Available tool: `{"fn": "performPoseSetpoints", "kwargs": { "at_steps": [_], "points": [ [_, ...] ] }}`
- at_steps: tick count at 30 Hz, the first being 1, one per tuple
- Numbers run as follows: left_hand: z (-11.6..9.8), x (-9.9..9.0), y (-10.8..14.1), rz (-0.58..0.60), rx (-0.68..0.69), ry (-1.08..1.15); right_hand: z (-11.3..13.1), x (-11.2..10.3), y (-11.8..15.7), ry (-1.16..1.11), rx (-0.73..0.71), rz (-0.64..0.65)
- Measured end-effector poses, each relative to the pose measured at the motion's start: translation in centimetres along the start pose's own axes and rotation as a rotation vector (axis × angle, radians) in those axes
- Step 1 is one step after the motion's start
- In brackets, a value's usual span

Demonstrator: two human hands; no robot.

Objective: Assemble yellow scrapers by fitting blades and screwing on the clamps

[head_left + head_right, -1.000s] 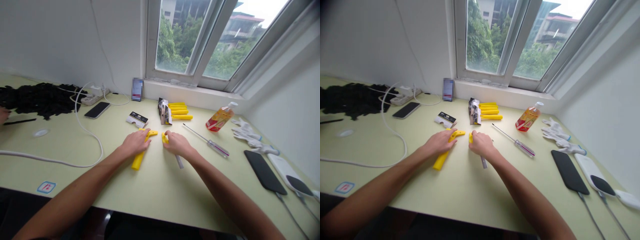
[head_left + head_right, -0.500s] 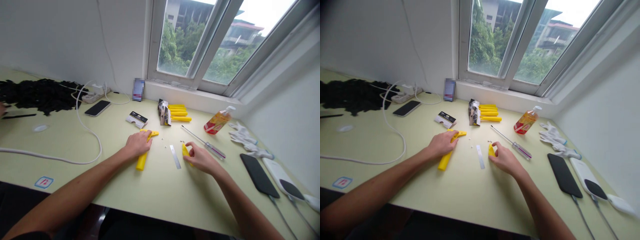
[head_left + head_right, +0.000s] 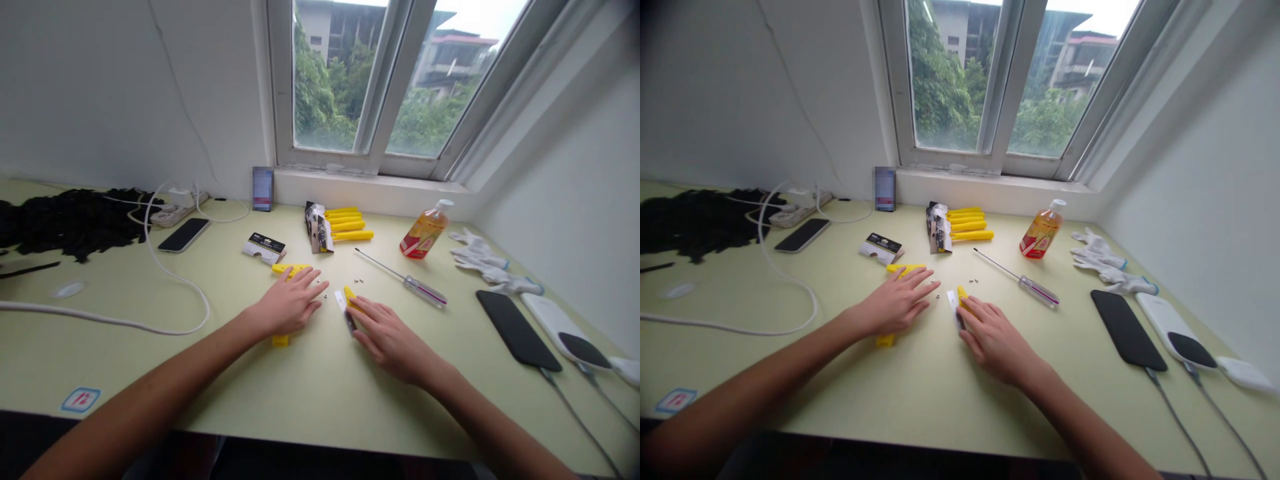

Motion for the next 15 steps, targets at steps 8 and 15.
{"fn": "performPoseSetpoints", "kwargs": {
  "at_steps": [8, 15],
  "points": [
    [-0.3, 0.9, -0.9, 0.137, 0.037, 0.039, 0.4, 0.9, 1.7, 0.097, 0.048, 0.04],
    [-0.8, 0.9, 0.4, 0.121, 0.025, -0.01, 1.9, 1.0, 0.4, 0.181, 0.05, 0.039]
  ]
}}
Point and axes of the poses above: each hand's wrist, its own y-axis away from the middle knuckle, its own x-axis out of the palm, z = x × y, the point moved 1 cm from there along -y, towards the middle knuckle, and after that the axes turned 13 degrees about y, right-handed, at the moved point
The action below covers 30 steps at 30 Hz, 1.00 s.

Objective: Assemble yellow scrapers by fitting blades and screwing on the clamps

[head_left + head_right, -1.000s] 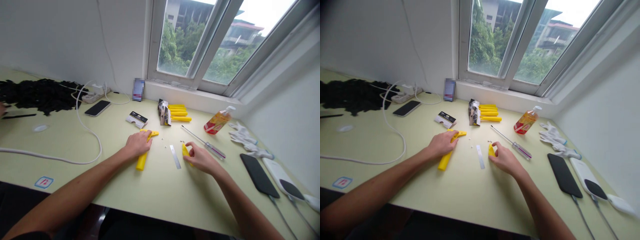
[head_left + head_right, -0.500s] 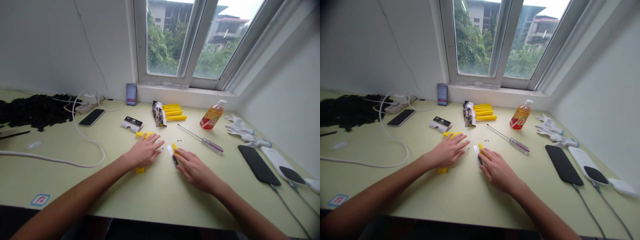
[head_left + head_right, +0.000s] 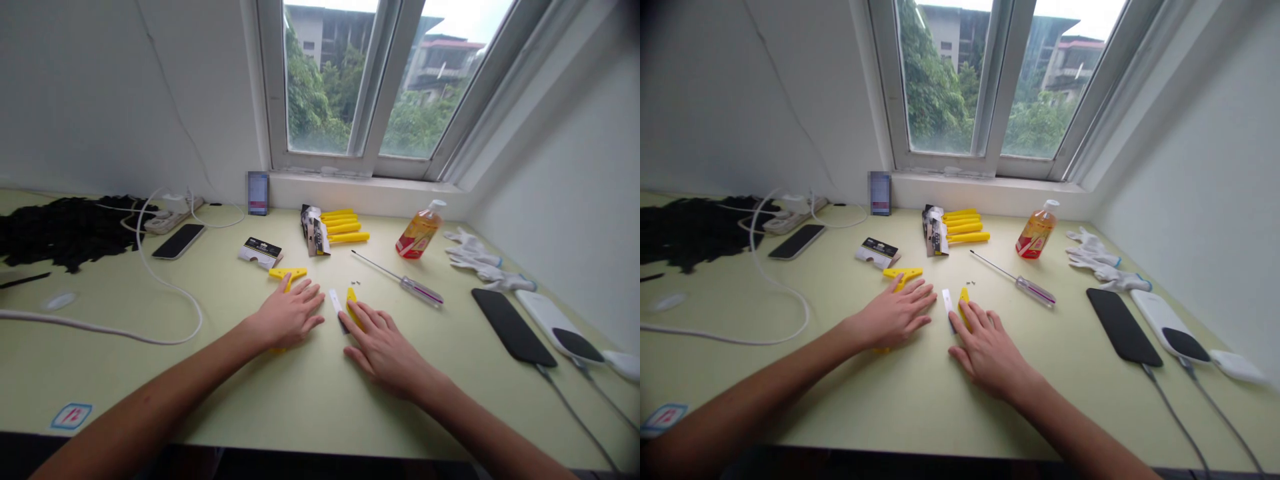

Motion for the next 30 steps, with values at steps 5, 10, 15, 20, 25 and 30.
{"fn": "performPoseSetpoints", "kwargs": {
  "at_steps": [5, 10, 15, 20, 25, 30],
  "points": [
    [0.2, 0.1, -0.2, -0.006, -0.031, 0.001, 0.2, -0.3, -0.8, 0.004, 0.005, -0.025],
    [-0.3, 0.1, -0.4, -0.007, 0.018, 0.019, -1.2, -1.1, -1.8, -0.047, -0.005, -0.04],
    [-0.6, 0.3, -0.7, -0.014, 0.036, 0.029, -6.3, -1.0, -5.1, -0.139, 0.069, -0.039],
    [0.1, -0.2, -0.9, -0.027, -0.007, -0.008, -9.7, -1.1, -8.6, -0.192, 0.117, -0.038],
    [1.3, -1.1, 0.1, -0.089, -0.129, -0.049, -6.2, -2.4, -9.2, -0.267, -0.178, -0.068],
    [2.4, -0.2, 2.4, -0.141, -0.166, 0.005, -2.7, -2.5, -7.7, -0.18, -0.221, -0.085]
  ]
}}
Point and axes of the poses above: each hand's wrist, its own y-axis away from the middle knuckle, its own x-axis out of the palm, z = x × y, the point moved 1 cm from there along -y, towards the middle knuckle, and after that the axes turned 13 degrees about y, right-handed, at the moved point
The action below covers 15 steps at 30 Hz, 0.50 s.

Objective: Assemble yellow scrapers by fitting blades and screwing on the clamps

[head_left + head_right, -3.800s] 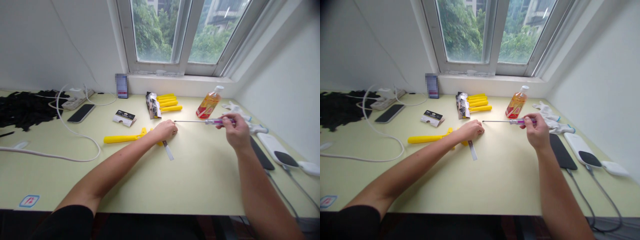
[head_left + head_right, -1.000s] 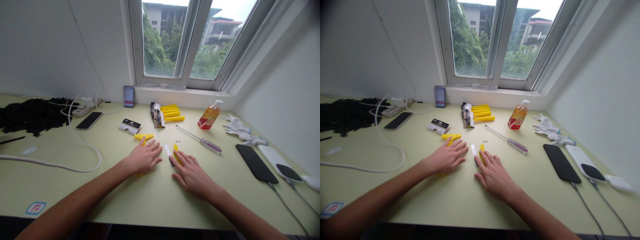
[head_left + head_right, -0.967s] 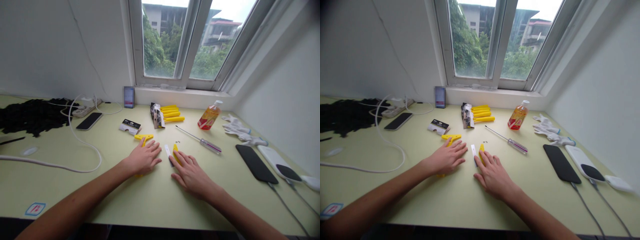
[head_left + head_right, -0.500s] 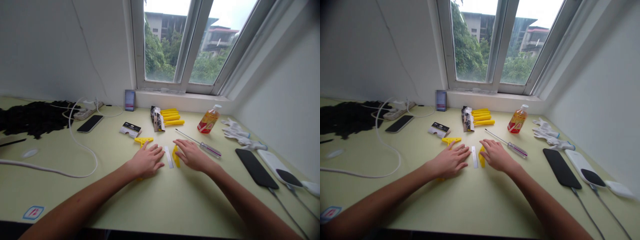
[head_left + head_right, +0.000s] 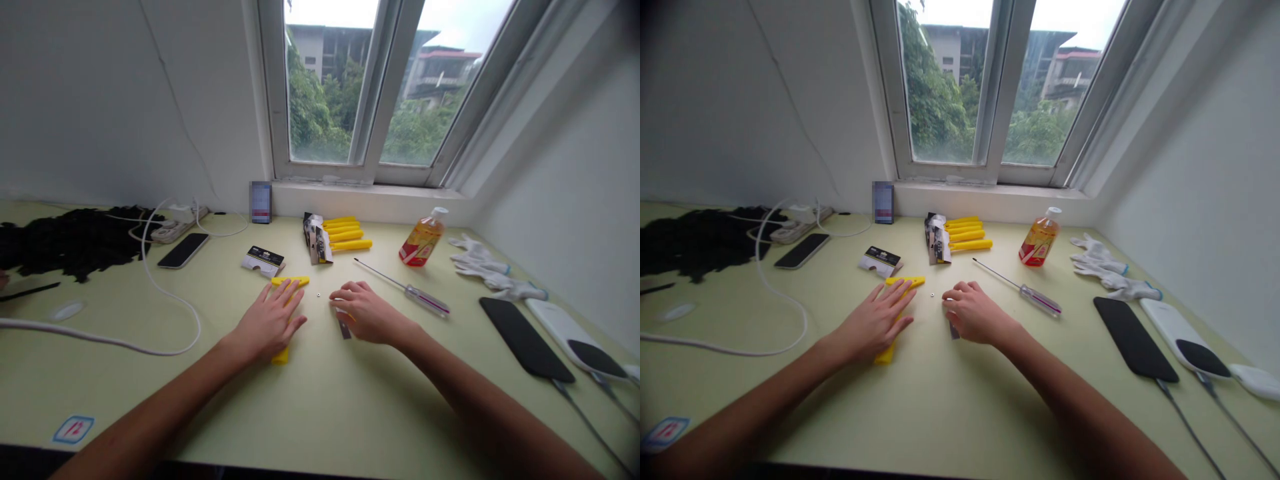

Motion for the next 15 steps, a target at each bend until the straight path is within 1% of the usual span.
{"fn": "performPoseSetpoints", "kwargs": {
  "at_steps": [3, 5, 7, 9, 10, 12, 15],
  "points": [
    [0.3, 0.5, 0.5, 0.03, -0.021, 0.091, 0.5, 0.5, 0.3, 0.028, 0.018, -0.02],
    [0.2, 0.6, 0.1, 0.036, -0.025, 0.131, 0.1, 0.7, 0.1, 0.02, 0.023, -0.03],
    [0.2, 0.6, -0.5, 0.041, -0.029, 0.155, -1.2, 0.8, -0.1, 0.0, 0.066, -0.046],
    [0.2, 0.6, -1.1, 0.05, -0.028, 0.166, -3.2, 0.8, -0.3, -0.03, 0.15, -0.043],
    [0.2, 0.5, -1.4, 0.052, -0.026, 0.167, -4.2, 0.9, -0.3, -0.051, 0.199, -0.024],
    [0.3, 0.4, -1.9, 0.048, -0.022, 0.161, -6.1, 0.9, -0.1, -0.112, 0.261, 0.057],
    [0.2, -0.2, -2.8, 0.026, -0.013, 0.149, -7.6, 1.0, 0.2, -0.182, 0.269, 0.157]
  ]
}}
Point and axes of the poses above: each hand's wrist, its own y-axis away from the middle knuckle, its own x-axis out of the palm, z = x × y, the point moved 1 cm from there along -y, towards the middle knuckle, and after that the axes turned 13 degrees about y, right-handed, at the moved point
